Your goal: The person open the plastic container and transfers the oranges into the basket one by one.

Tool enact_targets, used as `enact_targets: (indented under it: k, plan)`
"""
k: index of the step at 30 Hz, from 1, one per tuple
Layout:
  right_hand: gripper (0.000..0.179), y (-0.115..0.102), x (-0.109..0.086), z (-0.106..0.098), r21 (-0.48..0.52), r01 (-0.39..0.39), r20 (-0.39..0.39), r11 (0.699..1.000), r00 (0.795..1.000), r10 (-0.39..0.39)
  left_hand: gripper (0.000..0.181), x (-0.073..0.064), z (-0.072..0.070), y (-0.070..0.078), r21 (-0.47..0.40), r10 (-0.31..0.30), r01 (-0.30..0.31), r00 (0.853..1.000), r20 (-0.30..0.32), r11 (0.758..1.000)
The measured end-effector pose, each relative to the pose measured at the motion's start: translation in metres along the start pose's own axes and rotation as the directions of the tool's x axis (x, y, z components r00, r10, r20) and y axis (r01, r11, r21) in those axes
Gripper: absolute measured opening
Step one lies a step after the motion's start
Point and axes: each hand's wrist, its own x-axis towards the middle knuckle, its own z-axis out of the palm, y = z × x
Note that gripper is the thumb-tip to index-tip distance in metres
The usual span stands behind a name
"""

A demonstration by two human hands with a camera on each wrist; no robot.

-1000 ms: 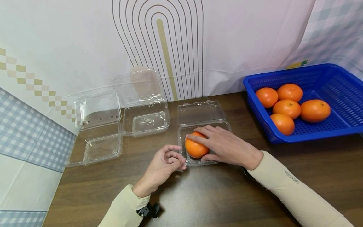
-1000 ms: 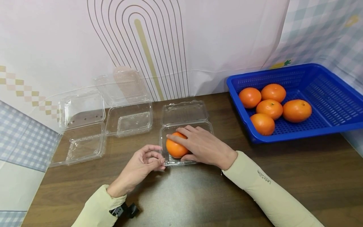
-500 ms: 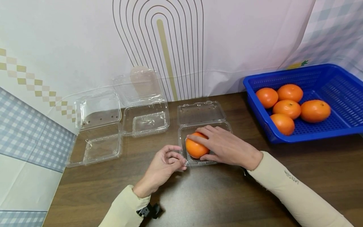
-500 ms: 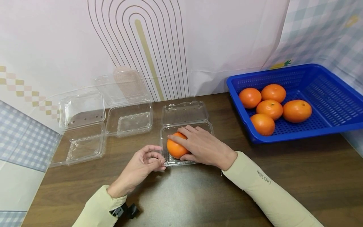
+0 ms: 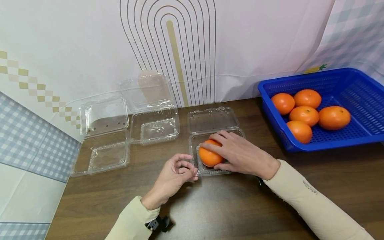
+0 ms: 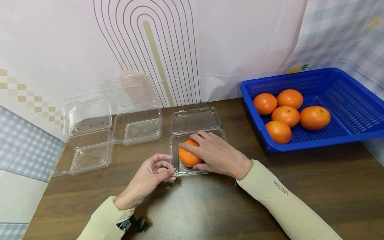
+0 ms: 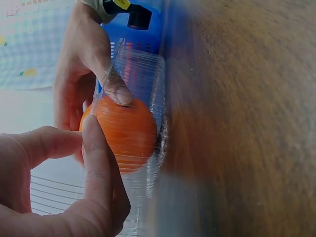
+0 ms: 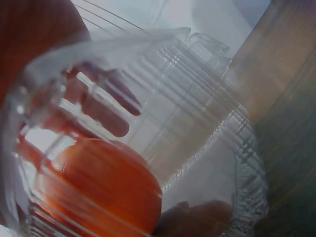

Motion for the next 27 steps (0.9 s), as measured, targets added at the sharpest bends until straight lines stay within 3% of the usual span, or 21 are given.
enact_targets:
  k: [27]
  plan:
    - [0.072,0.0033,-0.0024,-0.0026,0.042,-0.044,0.025,0.998,0.999,0.043,0.05,0.0,0.0001,-0.0014,0.004,0.005,-0.005,1.0,0.003,1.0]
